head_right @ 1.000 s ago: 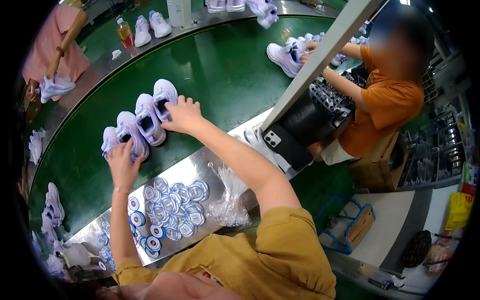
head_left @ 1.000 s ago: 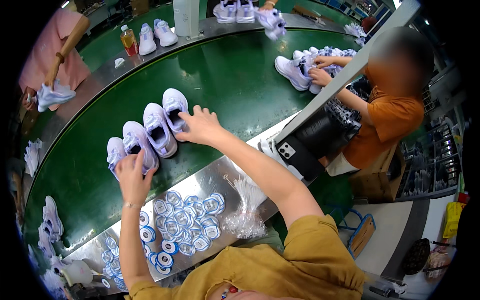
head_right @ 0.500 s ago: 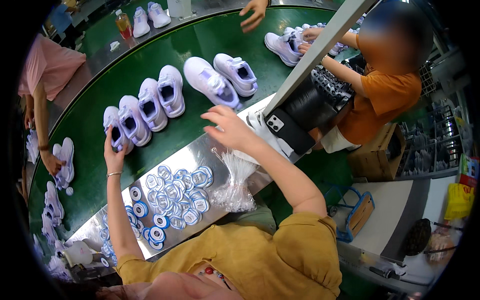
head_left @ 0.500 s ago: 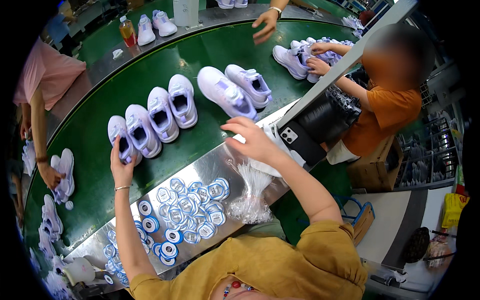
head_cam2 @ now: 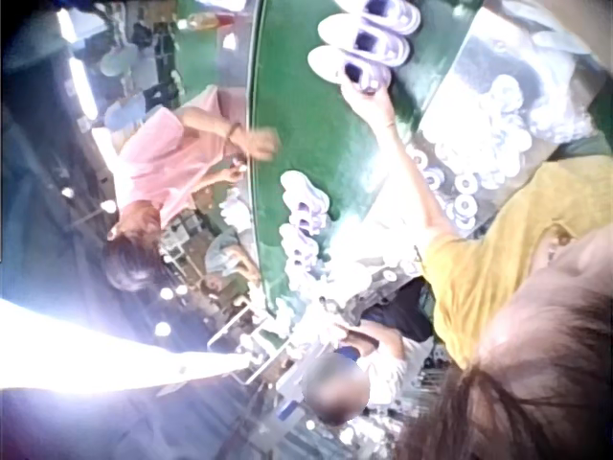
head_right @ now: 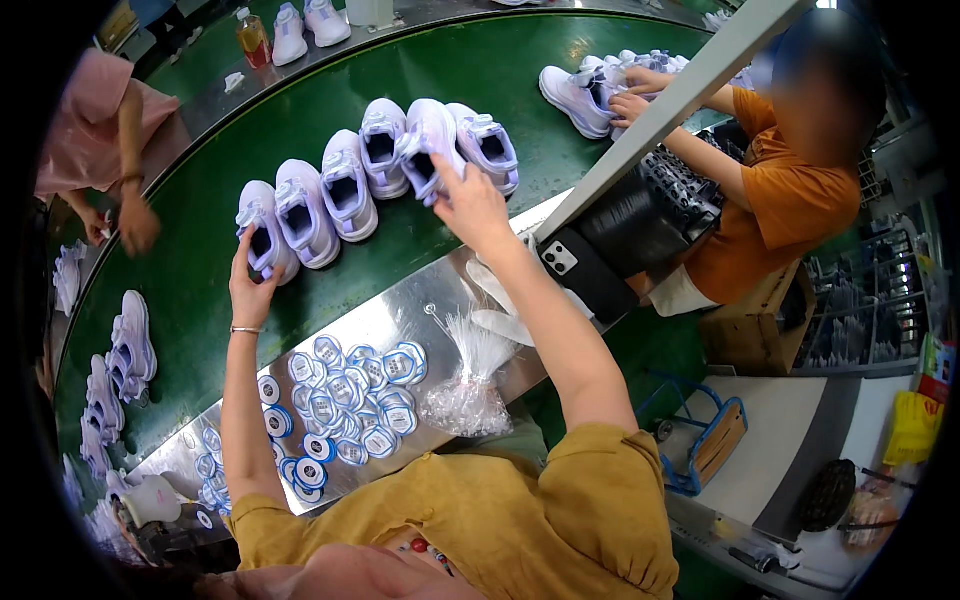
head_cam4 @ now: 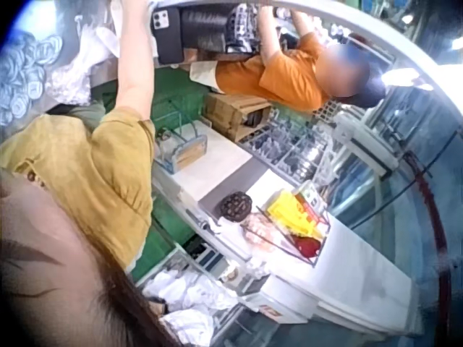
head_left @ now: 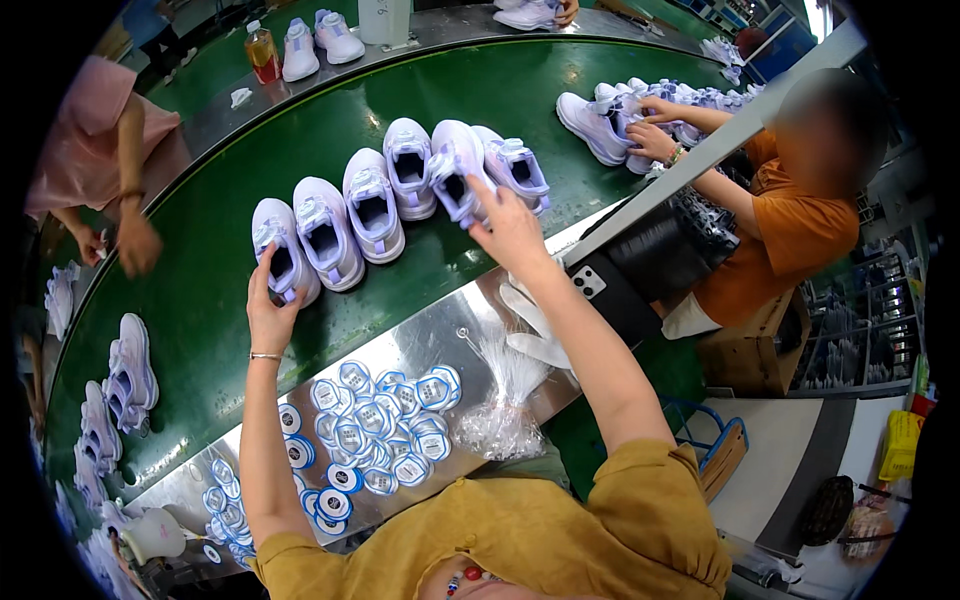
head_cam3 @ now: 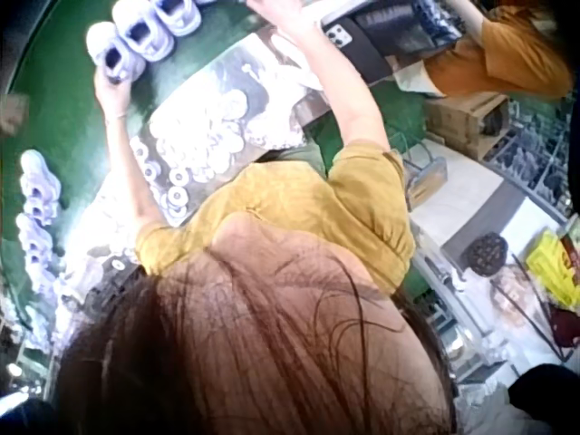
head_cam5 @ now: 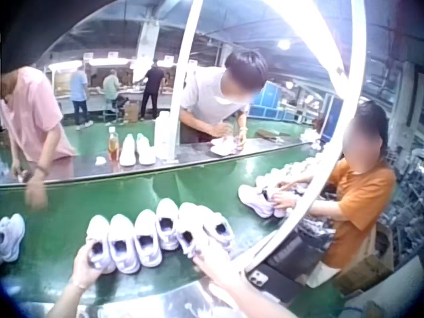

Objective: The person applies round stickers to the tongue of light-colored sneakers moving along a conveyor belt. They peel each sticker from a stack, place it on a shoe, and smooth it down. The person also briefly retrieves black clog-style shoes from a white sack and places them on the belt.

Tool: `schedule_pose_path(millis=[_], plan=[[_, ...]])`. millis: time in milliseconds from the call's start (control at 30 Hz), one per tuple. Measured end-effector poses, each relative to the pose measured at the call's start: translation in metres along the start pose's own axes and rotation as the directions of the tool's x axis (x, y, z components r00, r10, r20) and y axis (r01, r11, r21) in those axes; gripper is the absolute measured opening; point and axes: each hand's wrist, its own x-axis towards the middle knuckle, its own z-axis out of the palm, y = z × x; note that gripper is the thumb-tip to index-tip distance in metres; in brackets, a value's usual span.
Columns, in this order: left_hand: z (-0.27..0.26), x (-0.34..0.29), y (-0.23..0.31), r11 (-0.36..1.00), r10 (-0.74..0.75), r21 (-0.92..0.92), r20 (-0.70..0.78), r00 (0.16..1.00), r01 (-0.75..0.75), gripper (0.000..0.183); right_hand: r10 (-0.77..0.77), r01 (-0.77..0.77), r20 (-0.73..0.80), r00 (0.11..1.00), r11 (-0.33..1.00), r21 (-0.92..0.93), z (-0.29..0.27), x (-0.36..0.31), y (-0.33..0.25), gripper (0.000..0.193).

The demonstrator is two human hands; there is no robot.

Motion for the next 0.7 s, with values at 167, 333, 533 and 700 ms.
schedule_pose_path(millis=[167,333,533,700], plan=[[0.006,0.009,-0.003,0.998,0.047,0.049,-0.038,0.998,-0.046,0.08,0.037,-0.054,0.115,0.993,0.987,0.153,0.015,0.01,0.013,0.032],[0.013,0.01,0.003,0.999,-0.052,0.007,0.027,0.998,0.051,0.079,0.053,-0.117,0.217,0.975,0.949,0.292,0.003,0.021,0.041,0.023],[0.001,0.005,0.032,0.994,-0.08,0.08,0.126,0.989,0.07,0.077,0.184,-0.079,0.371,0.91,0.957,-0.281,-0.023,0.018,0.011,0.029],[-0.024,-0.048,0.08,0.973,0.026,0.231,-0.134,0.991,0.006,0.048,0.101,-0.23,0.486,0.868,0.949,0.214,-0.066,-0.067,-0.044,0.02]])
